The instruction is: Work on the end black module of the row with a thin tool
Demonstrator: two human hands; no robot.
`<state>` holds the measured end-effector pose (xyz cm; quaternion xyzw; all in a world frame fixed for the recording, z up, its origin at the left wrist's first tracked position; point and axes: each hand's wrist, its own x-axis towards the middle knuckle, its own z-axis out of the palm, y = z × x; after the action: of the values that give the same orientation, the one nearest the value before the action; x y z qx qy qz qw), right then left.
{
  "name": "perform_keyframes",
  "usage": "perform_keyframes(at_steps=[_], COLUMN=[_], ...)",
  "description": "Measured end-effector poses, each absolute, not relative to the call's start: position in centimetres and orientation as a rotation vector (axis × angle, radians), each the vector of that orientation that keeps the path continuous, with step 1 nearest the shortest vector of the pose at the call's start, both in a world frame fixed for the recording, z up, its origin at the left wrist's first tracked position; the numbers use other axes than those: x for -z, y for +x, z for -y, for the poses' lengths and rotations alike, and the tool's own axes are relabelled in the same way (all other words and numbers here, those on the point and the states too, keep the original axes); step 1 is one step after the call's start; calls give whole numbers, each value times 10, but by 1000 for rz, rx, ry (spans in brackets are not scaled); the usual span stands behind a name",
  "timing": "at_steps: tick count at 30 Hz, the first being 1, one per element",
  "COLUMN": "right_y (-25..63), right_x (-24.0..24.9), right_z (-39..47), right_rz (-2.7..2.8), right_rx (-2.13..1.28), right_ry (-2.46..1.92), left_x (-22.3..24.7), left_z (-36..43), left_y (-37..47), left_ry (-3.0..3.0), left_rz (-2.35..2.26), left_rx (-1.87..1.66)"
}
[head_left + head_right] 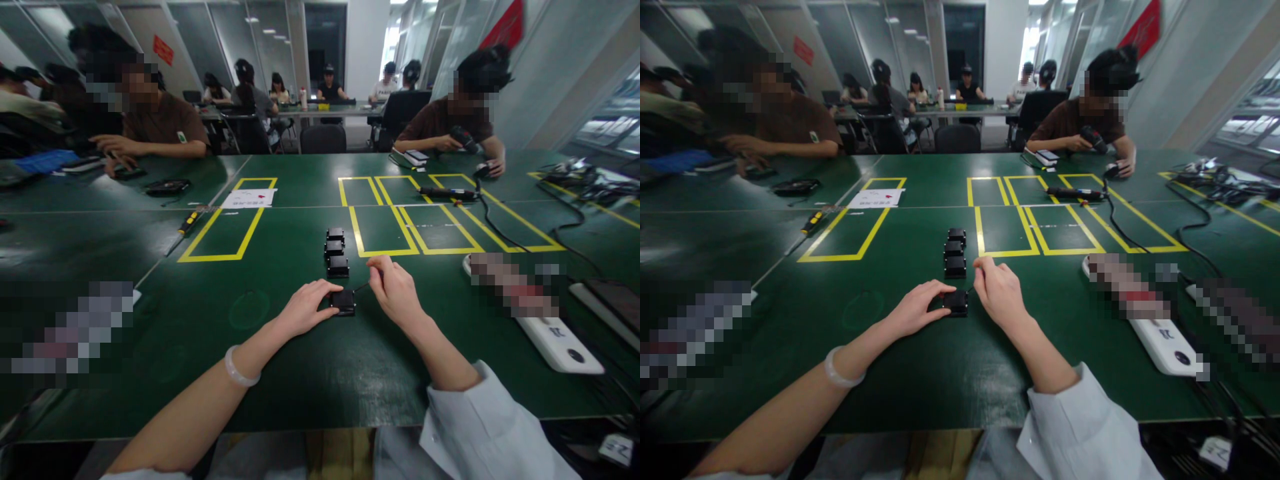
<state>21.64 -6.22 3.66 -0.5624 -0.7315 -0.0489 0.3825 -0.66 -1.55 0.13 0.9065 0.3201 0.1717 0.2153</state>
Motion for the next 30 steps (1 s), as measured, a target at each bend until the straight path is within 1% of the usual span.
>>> perform_keyframes(at_steps=[30], right_y=[216], right_x=[-39], right_z=[63], right_rz=[1858], right_rx=[184], right_ry=[-1451], left_x=[-5], left_z=[17], left_y=[-5], left_ry=[2511], left_rz=[-879], left_rx=[-478])
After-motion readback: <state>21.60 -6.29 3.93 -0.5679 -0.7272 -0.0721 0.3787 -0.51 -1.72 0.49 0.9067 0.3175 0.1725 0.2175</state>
